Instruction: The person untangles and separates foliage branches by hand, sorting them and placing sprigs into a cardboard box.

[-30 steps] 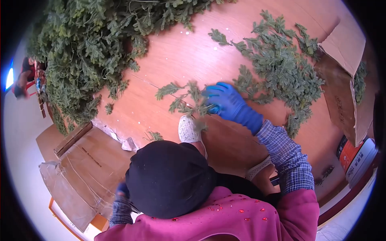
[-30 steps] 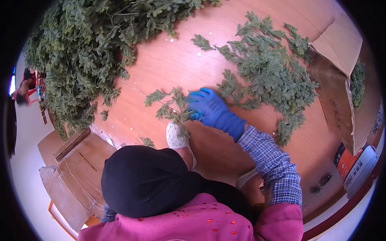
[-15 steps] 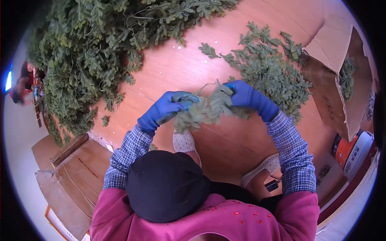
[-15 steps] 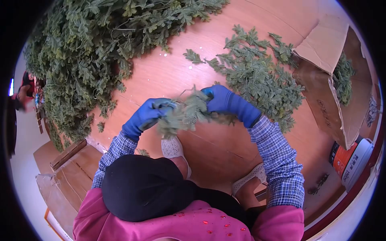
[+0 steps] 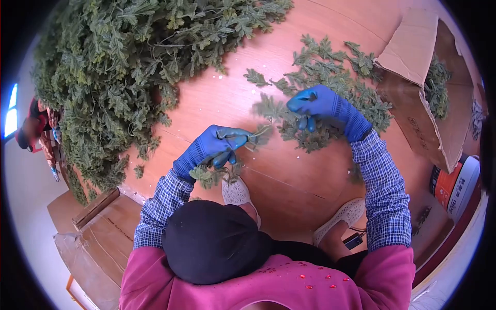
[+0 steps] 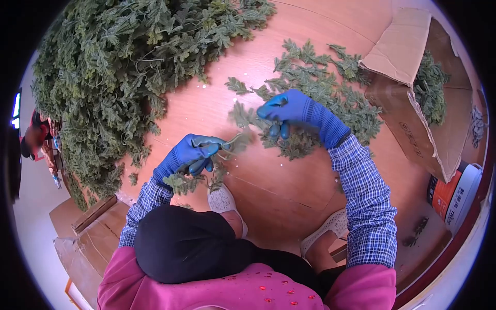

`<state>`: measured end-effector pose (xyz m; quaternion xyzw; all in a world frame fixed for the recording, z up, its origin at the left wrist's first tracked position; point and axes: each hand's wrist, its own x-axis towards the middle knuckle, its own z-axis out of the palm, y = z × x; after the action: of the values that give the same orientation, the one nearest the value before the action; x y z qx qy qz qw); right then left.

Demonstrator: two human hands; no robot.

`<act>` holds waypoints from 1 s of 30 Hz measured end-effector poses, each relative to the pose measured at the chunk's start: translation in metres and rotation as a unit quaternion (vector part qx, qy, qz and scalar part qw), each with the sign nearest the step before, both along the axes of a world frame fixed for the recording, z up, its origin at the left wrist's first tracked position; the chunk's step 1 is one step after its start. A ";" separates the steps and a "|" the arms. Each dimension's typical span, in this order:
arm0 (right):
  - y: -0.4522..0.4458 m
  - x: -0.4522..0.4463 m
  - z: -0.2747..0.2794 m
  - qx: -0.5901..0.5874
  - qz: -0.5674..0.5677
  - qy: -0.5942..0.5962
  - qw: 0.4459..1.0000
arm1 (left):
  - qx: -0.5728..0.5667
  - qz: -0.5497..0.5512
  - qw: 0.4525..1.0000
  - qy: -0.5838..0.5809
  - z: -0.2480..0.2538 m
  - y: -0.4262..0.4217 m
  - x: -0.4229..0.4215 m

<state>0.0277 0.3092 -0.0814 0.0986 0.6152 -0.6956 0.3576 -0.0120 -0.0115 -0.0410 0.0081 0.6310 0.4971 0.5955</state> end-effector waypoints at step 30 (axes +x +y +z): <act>-0.010 -0.018 -0.004 -0.031 -0.067 0.079 0.994 | 0.274 0.195 0.940 -0.050 0.015 0.007 0.000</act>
<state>0.0097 0.2997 -0.0858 0.0731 0.6114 -0.7426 0.2635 -0.0117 -0.0042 -0.0256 0.0232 0.4288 0.7569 0.4926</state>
